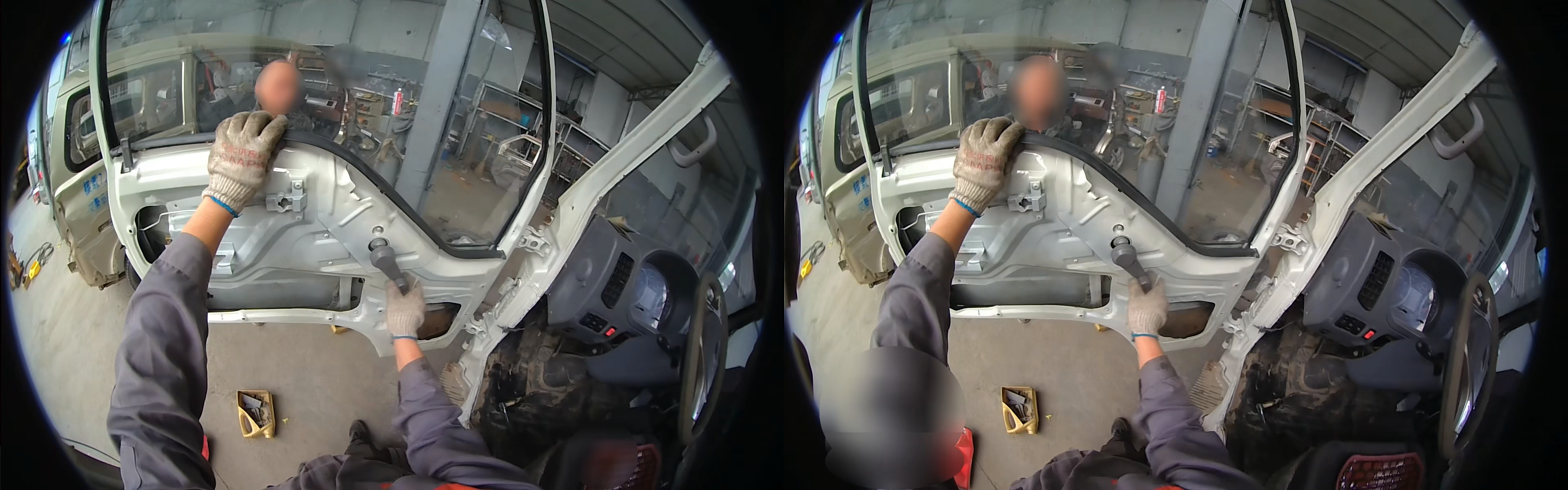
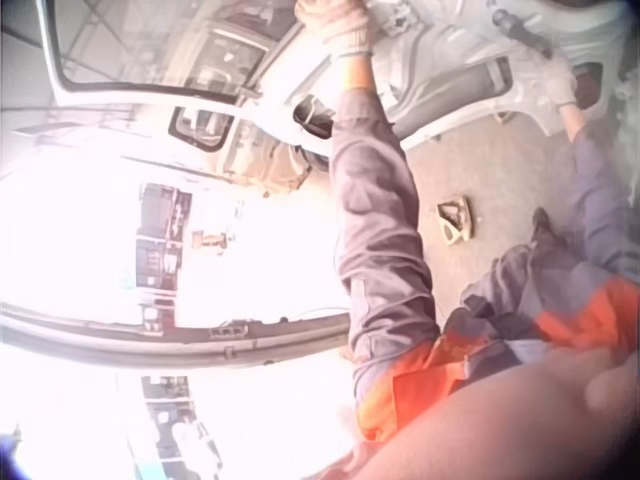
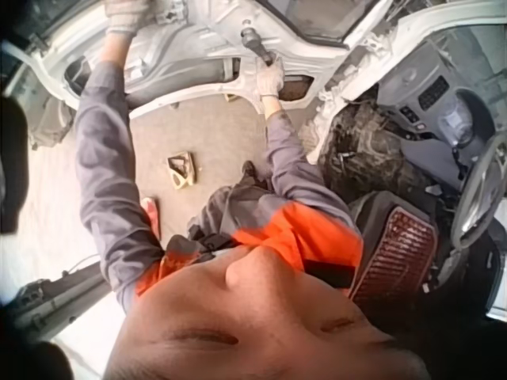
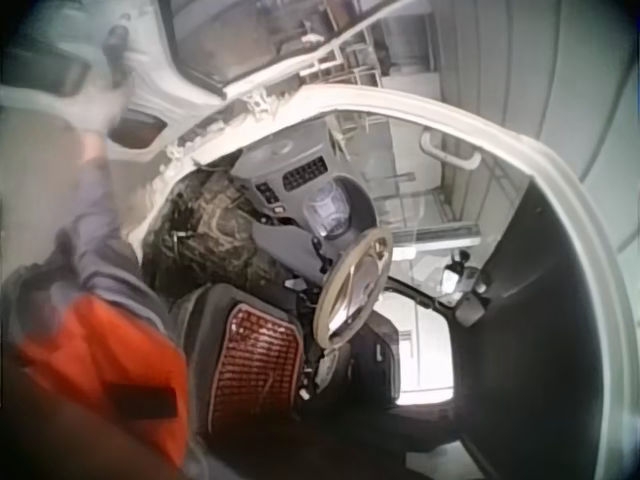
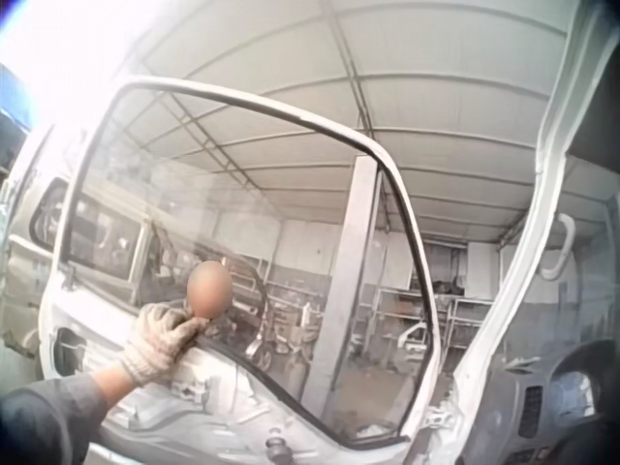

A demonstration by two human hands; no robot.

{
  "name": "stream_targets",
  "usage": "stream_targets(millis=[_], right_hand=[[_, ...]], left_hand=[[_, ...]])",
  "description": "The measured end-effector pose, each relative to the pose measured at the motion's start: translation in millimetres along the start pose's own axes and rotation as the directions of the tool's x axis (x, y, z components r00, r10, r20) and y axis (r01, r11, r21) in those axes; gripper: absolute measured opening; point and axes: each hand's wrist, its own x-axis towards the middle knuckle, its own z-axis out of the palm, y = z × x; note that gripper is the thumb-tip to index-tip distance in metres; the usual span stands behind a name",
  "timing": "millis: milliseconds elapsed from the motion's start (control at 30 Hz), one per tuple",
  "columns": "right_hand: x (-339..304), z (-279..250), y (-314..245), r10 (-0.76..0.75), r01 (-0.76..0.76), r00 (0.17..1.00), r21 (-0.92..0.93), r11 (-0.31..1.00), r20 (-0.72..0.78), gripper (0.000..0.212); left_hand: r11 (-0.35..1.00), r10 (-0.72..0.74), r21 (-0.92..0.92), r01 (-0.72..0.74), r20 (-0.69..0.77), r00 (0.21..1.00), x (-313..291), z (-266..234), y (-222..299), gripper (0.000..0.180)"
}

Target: The person removes a rubber weather seal from a white vehicle door, manipulates it with a small tool, and then reinstalls the seal along the door frame. The person presses the seal into place by hand along the top and side edges of the door.

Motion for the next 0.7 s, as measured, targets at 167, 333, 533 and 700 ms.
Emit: stream_targets(millis=[167, 333, 533, 700], right_hand=[[22, -24, 3, -0.189, 0.207, 0.978, -0.257, 0.944, 0.090, 0.052], [-11, 11, -9, -0.032, 0.202, 0.933, -0.448, 0.871, 0.358, 0.058], [-38, 53, -96, -0.372, 0.389, 0.855, 0.026, 0.921, 0.361, 0.056], [-23, 18, -174, -0.448, 0.411, 0.866, 0.195, 0.891, 0.223, 0.045]], left_hand=[[1.000, -0.019, 0.005, 0.019, -0.014, 1.000, 0, 1, 4, 0.037], [1.000, -0.022, 0.009, 0.022, -0.021, 1.000, -6, 6, -3, 0.053], [1.000, -0.008, -0.017, 0.008, -0.030, 1.000, -1, 6, 2, 0.050], [1.000, -0.018, 0.008, 0.018, 0.011, 1.000, 0, -3, 6, 0.040]])
